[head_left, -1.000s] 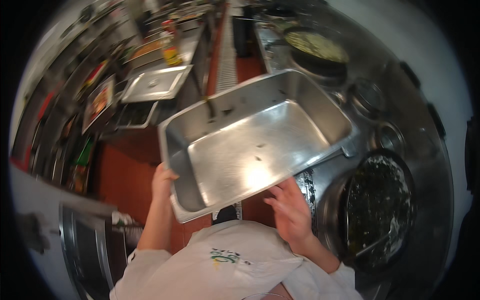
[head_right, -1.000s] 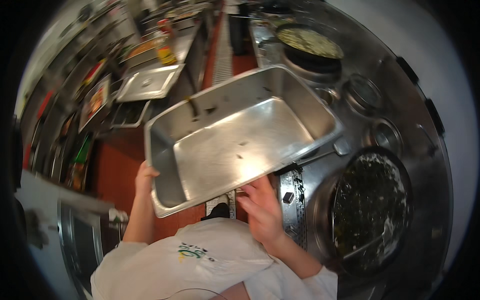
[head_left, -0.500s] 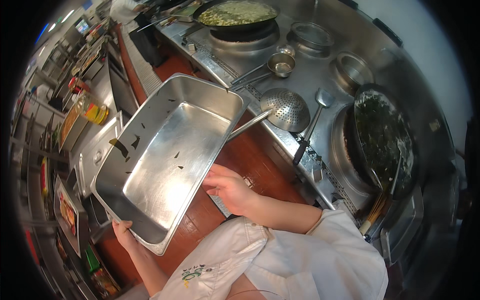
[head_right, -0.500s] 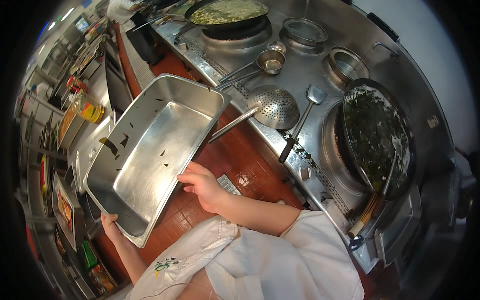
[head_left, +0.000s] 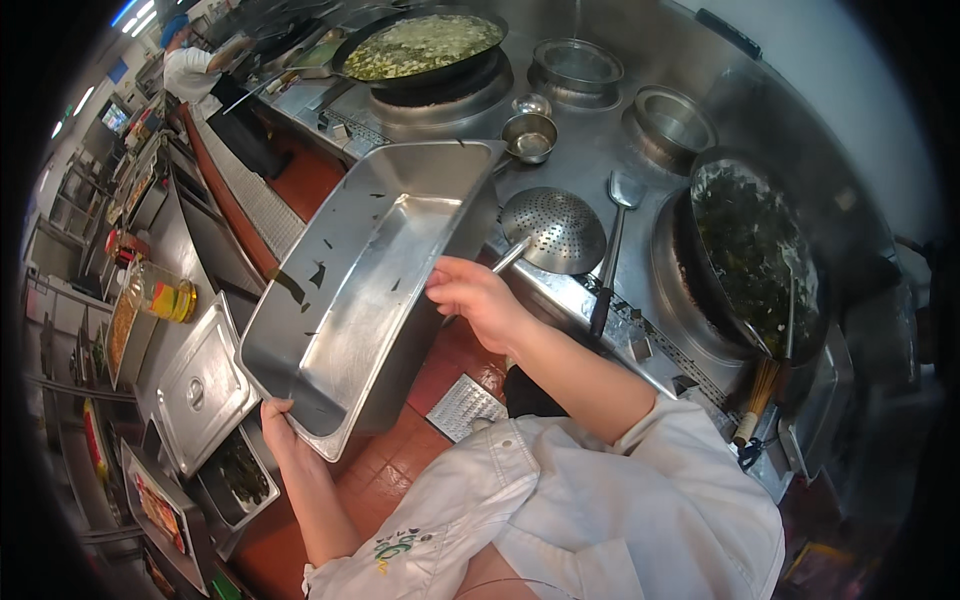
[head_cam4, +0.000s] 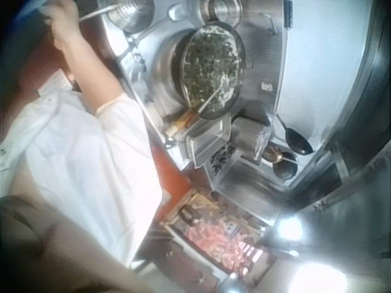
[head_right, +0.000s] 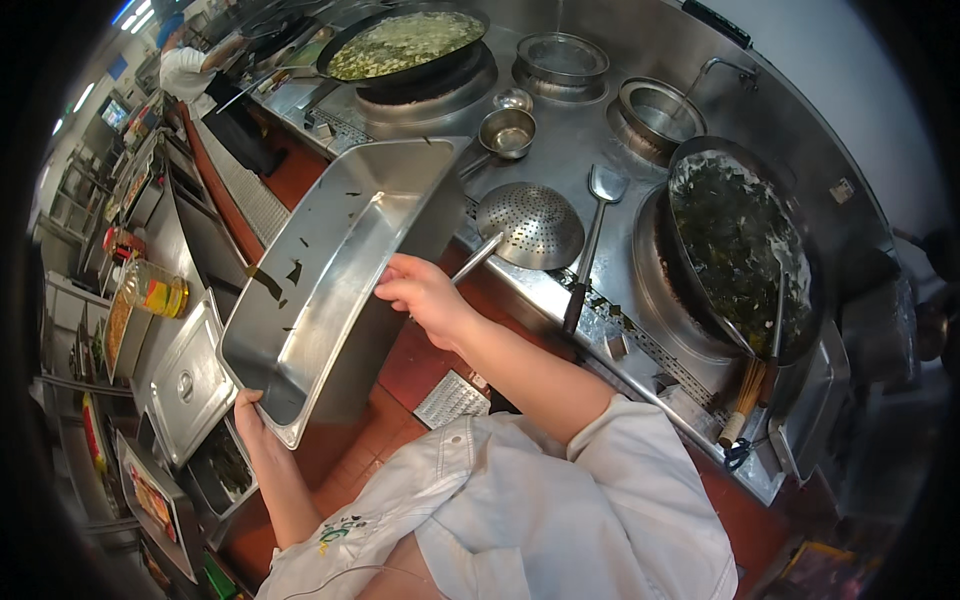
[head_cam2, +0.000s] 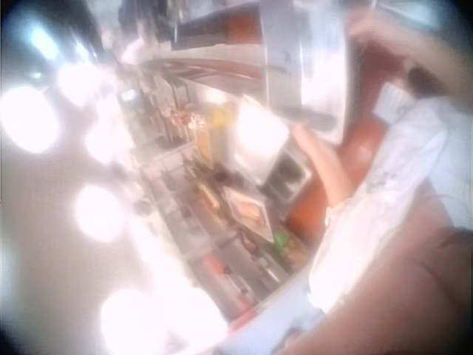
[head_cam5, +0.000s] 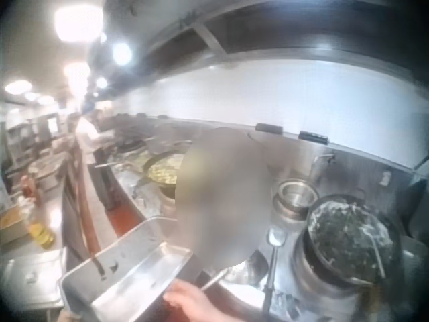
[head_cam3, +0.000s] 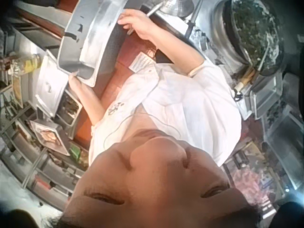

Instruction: The person stirs a simmering mixture in a large wok, then adds chopped seaweed and a yellow liquid from metal trays. They stir the combined ingredients and use a ladle to transfer some of the mixture into a separate tray.

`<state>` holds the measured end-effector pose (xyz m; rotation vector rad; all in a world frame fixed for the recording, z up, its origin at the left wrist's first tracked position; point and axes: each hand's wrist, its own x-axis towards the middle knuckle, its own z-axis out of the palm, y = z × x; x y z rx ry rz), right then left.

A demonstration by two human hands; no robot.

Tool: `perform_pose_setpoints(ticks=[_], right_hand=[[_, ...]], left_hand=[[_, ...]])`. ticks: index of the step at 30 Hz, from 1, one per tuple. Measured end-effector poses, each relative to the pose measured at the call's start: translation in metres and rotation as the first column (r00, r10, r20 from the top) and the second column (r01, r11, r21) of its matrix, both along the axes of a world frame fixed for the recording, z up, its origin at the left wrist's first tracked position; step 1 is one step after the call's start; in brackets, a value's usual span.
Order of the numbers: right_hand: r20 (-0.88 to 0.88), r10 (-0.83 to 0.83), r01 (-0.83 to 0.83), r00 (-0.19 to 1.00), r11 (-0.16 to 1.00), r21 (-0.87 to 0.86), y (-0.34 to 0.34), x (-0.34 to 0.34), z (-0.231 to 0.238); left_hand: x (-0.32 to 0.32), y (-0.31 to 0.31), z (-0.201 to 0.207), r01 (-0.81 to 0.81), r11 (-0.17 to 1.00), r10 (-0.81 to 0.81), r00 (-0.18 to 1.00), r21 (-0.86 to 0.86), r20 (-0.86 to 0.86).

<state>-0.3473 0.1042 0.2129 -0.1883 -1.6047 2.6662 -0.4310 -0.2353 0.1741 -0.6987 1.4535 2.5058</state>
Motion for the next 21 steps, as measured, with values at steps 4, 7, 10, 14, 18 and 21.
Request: perform_pose_setpoints(ticks=[4, 7, 10, 14, 18, 21], right_hand=[[-0.182, 0.067, -0.079, 0.981, 0.995, -0.061, 0.017, -0.064, -0.007], [0.115, -0.12, 0.136, 0.986, 0.98, -0.143, 0.034, -0.119, -0.04], [0.634, -0.163, 0.41, 0.756, 0.873, -0.264, 0.058, -0.173, -0.097], [0.659, -0.035, 0.417, 0.751, 0.799, -0.433, 0.083, -0.217, -0.182], [0.659, 0.029, 0.433, 0.752, 0.732, -0.526, 0.09, -0.235, -0.217], [0.604, -0.085, 0.461, 0.792, 0.732, -0.502, 0.09, -0.214, -0.212]], left_hand=[[-0.036, 0.002, 0.013, 0.046, 0.997, -0.044, 0.998, 0.069, -0.033], [-0.067, 0.016, 0.024, 0.015, 0.996, -0.009, 0.997, 0.086, -0.078], [-0.097, 0.04, 0.043, -0.045, 0.996, 0.052, 0.995, 0.082, -0.088], [-0.123, 0.081, 0.062, -0.108, 0.993, 0.102, 0.989, -0.049, -0.11], [-0.149, 0.105, 0.054, -0.124, 0.985, 0.113, 0.989, -0.123, -0.097], [-0.163, 0.104, 0.039, -0.062, 0.993, 0.053, 0.995, -0.104, -0.086]])
